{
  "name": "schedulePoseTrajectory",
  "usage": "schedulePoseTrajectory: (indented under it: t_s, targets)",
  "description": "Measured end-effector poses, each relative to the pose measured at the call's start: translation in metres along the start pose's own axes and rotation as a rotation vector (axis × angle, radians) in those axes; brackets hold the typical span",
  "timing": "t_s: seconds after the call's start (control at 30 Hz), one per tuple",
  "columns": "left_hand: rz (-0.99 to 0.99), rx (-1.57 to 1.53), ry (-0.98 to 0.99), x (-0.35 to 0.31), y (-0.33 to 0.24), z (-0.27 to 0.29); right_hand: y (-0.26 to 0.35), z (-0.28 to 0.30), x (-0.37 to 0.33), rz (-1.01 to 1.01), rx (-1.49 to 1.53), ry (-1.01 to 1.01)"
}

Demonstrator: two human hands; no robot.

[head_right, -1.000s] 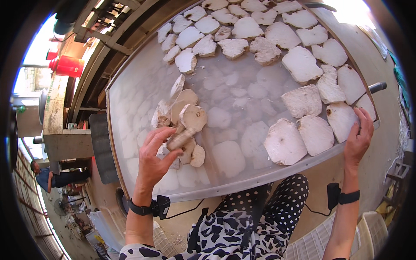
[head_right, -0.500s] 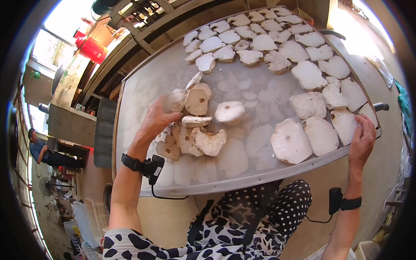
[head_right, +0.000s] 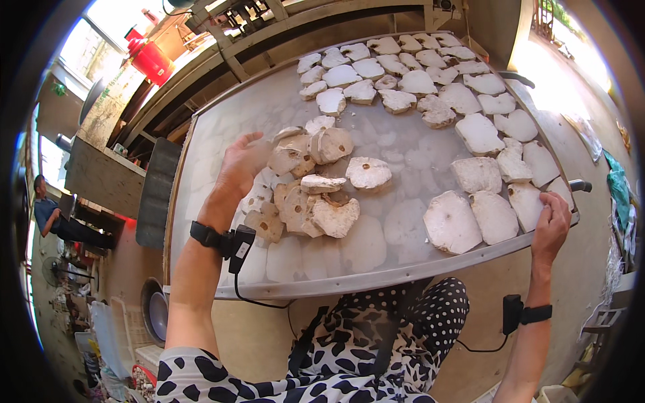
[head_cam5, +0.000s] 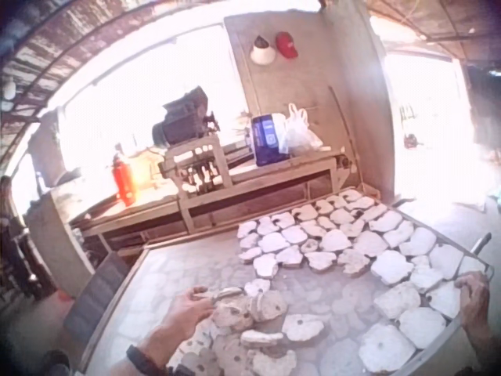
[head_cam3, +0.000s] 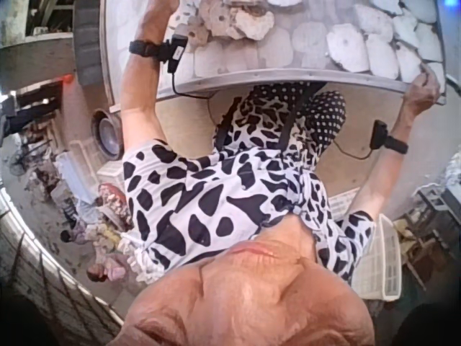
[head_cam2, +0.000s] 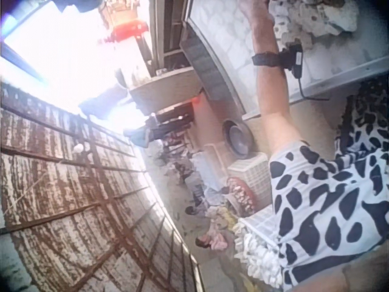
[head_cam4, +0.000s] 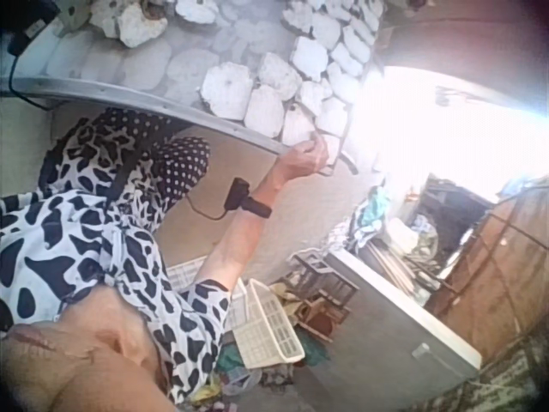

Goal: The person picks up white food slices from a tray and arranges them, then moves to a separate container to retrieve a stack of similar slices and places them individually onto the large tray.

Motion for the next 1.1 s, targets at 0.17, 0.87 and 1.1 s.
schedulePoseTrajectory:
  t_s: [0.17,0.87,1.1]
  targets:
    - [-0.295,-0.186,0.194,0.012,-0.009,0.001,0.0,0.002,0.002,0.007,0.016,-0.003]
    - [-0.207,0.727,0.086,-0.109,-0.016,-0.023,0.0,-0.001,0.0,0.027,0.059,-0.033]
    - [-0.26,0.245,0.121,-0.096,-0.068,-0.044,0.007,0.002,0.0,0.056,0.064,-0.098]
Point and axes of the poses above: each hand's wrist, its own x-axis towards the middle knuckle, its own z-axis out of the back of the hand, y = z × x, the point moved 4 cm from there along x, towards the middle knuckle, and after that the axes turned 3 degrees about z, right-handed, at the moved point
